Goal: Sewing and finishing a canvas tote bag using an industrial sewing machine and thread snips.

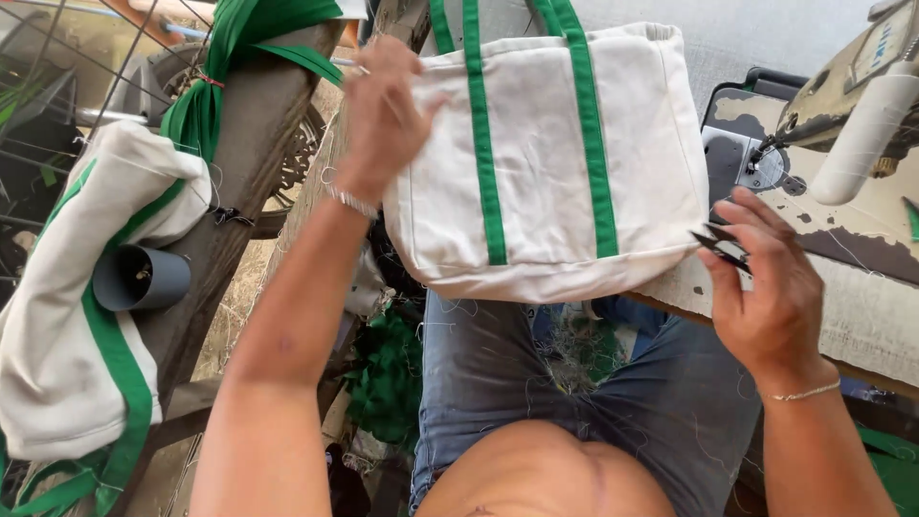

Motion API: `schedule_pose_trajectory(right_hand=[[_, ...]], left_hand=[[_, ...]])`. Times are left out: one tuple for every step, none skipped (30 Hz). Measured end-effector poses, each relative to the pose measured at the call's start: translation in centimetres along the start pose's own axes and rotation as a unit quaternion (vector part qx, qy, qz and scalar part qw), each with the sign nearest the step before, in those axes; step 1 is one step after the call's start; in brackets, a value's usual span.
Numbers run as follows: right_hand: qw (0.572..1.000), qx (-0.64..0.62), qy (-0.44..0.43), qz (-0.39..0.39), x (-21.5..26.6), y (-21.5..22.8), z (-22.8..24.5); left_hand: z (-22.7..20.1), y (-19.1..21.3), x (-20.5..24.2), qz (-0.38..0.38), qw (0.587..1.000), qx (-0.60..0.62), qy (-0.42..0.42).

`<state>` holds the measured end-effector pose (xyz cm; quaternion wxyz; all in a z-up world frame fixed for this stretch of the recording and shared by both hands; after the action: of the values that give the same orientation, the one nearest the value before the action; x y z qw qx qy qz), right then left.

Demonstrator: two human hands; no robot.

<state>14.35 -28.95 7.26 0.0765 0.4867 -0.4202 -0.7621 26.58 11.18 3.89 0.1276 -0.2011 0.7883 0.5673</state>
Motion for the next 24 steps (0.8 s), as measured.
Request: schedule_pose_trajectory(right_hand=[[0.999,-0.036,0.008,0.029,-0.2,-0.8,-0.2],[0.996,-0.072,0.015,0.057,-0.4,-1.6,-0.3],[0.996,-0.065,0.01,0.061,0.7,-2.0,-1.6],[0.99,-0.053,-0.026,0.124,2.0,-3.2,-3.3],[0.98,-0.04,-0.059,0.187,3.3,-4.2,-5.2],[0.979,-0.033,-0.061,0.189,4.9,-3.8,-6.3],[0.982,0.002,-0.077,0.174,6.2,-3.1,-7.8],[0.983,0.037,-0.092,0.158,7.6,-2.3,-9.3],[0.983,0.041,-0.094,0.155,8.0,-1.5,-9.8],[0.978,0.06,-0.126,0.155,8.6,-0.6,-10.7],[0.971,0.076,-0.163,0.157,9.8,0.2,-11.2],[0.97,0.076,-0.171,0.155,10.5,0.0,-11.1],[0.972,0.109,-0.165,0.129,10.7,0.1,-11.2],[0.971,0.143,-0.159,0.103,10.8,0.3,-11.1],[0.971,0.146,-0.165,0.096,10.7,-0.1,-10.5],[0.973,0.14,-0.175,0.05,10.6,0.1,-10.0],[0.973,0.133,-0.186,0.004,10.5,0.2,-9.4],[0.972,0.136,-0.191,-0.002,9.4,-0.3,-8.0],[0.969,0.028,-0.245,-0.025,9.0,-0.8,-7.2],[0.951,-0.082,-0.295,-0.048,8.7,-1.7,-6.5],[0.949,-0.078,-0.3,-0.051,7.9,-1.9,-6.1],[0.962,-0.063,-0.266,-0.026,6.7,-2.4,-5.2],[0.972,-0.051,-0.229,0.0,5.4,-3.2,-4.3],[0.971,-0.049,-0.234,-0.002,5.9,-3.8,-5.0]], left_hand=[[-3.8,0.6,1.9,0.058,0.993,0.08,-0.062],[-7.6,1.4,4.0,0.115,0.973,0.159,-0.122],[-9.0,1.5,5.1,0.118,0.971,0.166,-0.126],[-10.0,-0.8,7.1,0.269,0.954,0.084,-0.101],[-10.6,-2.6,9.5,0.409,0.909,-0.001,-0.075],[-10.0,-2.7,9.5,0.409,0.909,0.005,-0.079],[-9.6,-2.5,9.0,0.387,0.914,-0.013,-0.12],[-9.3,-2.2,8.6,0.363,0.917,-0.031,-0.16],[-8.9,-2.3,7.9,0.362,0.917,-0.031,-0.165],[-8.8,-2.4,7.4,0.367,0.911,-0.032,-0.182],[-8.5,-2.6,7.3,0.378,0.903,-0.035,-0.201],[-8.0,-3.6,7.2,0.382,0.9,-0.037,-0.207],[-7.8,-4.4,6.7,0.375,0.897,-0.029,-0.233],[-7.7,-5.1,6.0,0.368,0.893,-0.02,-0.258],[-8.6,-4.7,5.5,0.367,0.891,-0.024,-0.266],[-9.0,-4.9,5.3,0.405,0.878,-0.042,-0.251],[-9.3,-5.0,5.1,0.443,0.863,-0.062,-0.234],[-9.6,-5.2,5.1,0.442,0.861,-0.066,-0.241],[-9.7,-5.2,4.8,0.406,0.879,-0.082,-0.236],[-9.7,-5.2,4.5,0.369,0.895,-0.098,-0.23],[-10.6,-5.0,5.1,0.37,0.893,-0.097,-0.238],[-12.1,-4.1,5.4,0.31,0.907,-0.073,-0.276],[-13.3,-2.9,5.9,0.249,0.916,-0.049,-0.31],[-14.9,-2.4,7.4,0.251,0.914,-0.048,-0.315]])
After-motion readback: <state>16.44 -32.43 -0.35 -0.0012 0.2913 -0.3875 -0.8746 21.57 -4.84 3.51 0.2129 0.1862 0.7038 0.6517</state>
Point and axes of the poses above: each hand's wrist, its own x-axis away from the middle knuckle, its own y-axis out of the back of the hand, z = x × y, the point moved 8 cm from there along -x, towards the middle knuckle, and after that the axes turned 4 degrees about y, right-handed, at the moved point
